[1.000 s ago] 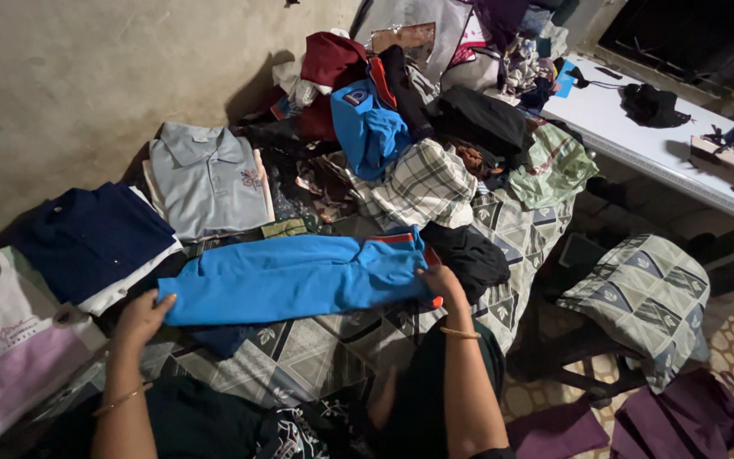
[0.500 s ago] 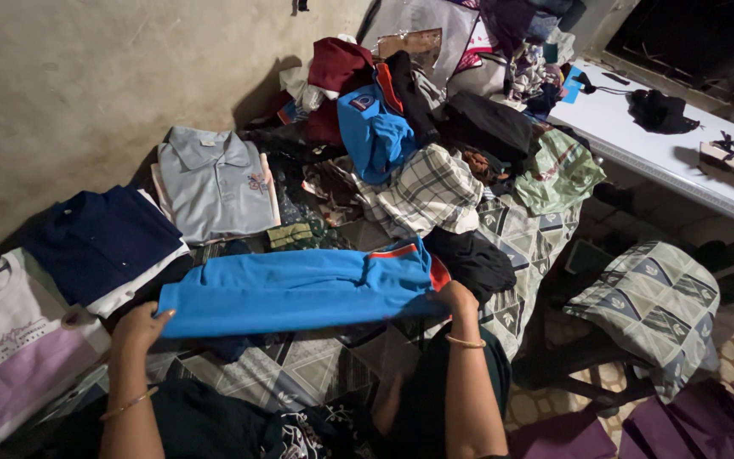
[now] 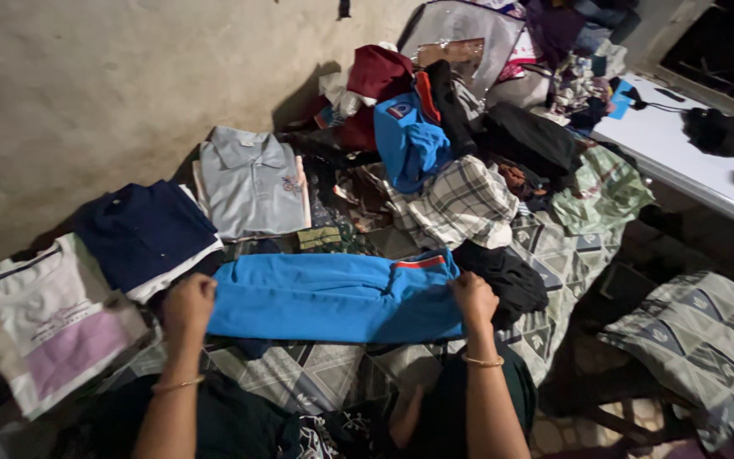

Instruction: The person folds a blue polo shirt and a plaid shirt on a bed. They smooth the fabric, fold the sleeves and body, and place the folded items in a neat stack.

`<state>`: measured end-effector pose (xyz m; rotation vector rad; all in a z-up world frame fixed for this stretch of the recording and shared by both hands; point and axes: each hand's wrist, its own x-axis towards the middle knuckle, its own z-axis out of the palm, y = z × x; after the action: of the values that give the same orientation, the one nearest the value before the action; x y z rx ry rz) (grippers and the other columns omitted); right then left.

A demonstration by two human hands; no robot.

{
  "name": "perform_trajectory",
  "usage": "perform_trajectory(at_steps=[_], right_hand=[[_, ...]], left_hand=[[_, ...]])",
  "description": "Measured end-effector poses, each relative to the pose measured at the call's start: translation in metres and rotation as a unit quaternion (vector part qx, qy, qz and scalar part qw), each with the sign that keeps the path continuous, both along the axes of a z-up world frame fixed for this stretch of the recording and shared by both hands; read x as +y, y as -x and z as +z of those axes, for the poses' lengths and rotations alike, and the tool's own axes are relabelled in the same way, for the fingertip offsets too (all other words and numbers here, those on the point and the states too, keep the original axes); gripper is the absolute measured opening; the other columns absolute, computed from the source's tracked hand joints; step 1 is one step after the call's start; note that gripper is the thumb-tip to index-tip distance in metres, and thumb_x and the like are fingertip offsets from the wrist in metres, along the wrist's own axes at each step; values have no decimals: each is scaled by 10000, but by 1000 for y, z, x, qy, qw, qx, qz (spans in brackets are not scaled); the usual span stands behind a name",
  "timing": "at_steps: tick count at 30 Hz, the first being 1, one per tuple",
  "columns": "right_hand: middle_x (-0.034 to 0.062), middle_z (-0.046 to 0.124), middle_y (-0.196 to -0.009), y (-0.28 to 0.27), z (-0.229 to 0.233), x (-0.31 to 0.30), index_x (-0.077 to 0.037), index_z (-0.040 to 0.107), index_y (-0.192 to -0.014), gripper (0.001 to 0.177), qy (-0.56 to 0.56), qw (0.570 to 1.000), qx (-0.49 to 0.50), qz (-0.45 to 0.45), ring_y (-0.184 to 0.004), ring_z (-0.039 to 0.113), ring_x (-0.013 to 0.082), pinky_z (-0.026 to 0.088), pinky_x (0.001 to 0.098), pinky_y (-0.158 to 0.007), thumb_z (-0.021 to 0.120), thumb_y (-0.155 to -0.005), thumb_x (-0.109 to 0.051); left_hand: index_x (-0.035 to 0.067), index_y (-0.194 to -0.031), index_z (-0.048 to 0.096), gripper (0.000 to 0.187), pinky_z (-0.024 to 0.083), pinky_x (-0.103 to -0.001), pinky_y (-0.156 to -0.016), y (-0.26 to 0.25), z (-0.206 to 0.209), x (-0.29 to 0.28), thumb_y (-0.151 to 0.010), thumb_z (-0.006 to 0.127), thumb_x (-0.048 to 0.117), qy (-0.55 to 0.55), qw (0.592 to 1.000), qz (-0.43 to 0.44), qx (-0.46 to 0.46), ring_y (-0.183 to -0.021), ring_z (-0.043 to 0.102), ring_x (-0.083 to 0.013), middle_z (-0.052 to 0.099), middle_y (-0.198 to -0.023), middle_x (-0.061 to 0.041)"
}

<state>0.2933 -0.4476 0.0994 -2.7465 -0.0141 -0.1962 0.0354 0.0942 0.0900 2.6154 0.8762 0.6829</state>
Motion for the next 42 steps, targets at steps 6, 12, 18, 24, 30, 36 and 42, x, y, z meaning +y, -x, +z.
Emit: perform_trajectory(at_steps=[6,12,18,24,30,36,42], right_hand=[[93,771,-1025,-2,5,9,-185,771,-1010,369,-46,998,-50,3,-952,726,344,553,498,-789,717,-871,-522],[74,776,-1018,-23,-18,15,-195,759,-1000,384,13,1000,-3,10,-977,736,322,561,497,-805,704,-858,-548],[96,775,-1018,-31,-37,24,-186,739,-1047,451,10,1000,13,25,-970,732,334,551,503,-811,710,-838,-584],[118,765,-1044,-40,-48,30,-165,712,-1096,502,44,999,16,20,-975,727,351,558,515,-798,690,-859,-607],[138,762,-990,-36,-47,32,-145,703,-1064,498,30,999,-29,30,-932,730,366,561,518,-754,707,-830,-584],[179,757,-945,-34,-18,26,-125,736,-1004,409,-41,996,-36,-67,-934,718,408,558,497,-806,680,-945,-525],[137,775,-959,-32,0,-17,-139,775,-1010,370,-158,978,-55,-124,-931,736,362,565,463,-806,703,-883,-478]], left_hand=[[143,-986,740,154,529,-487,-839,-25,-2,-4,-878,679,233,-124,991,-36,-31,-951,690,-334,728,-960,-101],[174,-999,755,204,540,-432,-859,-65,-23,-8,-997,551,185,-141,975,0,170,-1018,715,-271,765,-994,-74],[149,-960,758,220,567,-424,-844,-84,-56,-4,-996,545,194,-174,971,18,163,-981,734,-251,775,-948,-59],[132,-905,732,330,602,-447,-629,-76,-30,-5,-1089,539,326,-125,986,51,99,-736,749,-288,756,-832,-95],[177,-1016,743,234,570,-486,-645,-55,21,-1,-1026,603,365,-126,985,112,-38,-733,721,-348,745,-900,-87],[113,-1113,713,217,557,-473,-686,-49,44,-26,-1016,629,287,-90,990,0,-109,-864,697,-366,704,-1079,-130],[105,-1021,706,185,560,-453,-796,-51,34,-60,-996,622,267,-90,974,-165,-130,-878,693,-351,694,-1065,-114]])
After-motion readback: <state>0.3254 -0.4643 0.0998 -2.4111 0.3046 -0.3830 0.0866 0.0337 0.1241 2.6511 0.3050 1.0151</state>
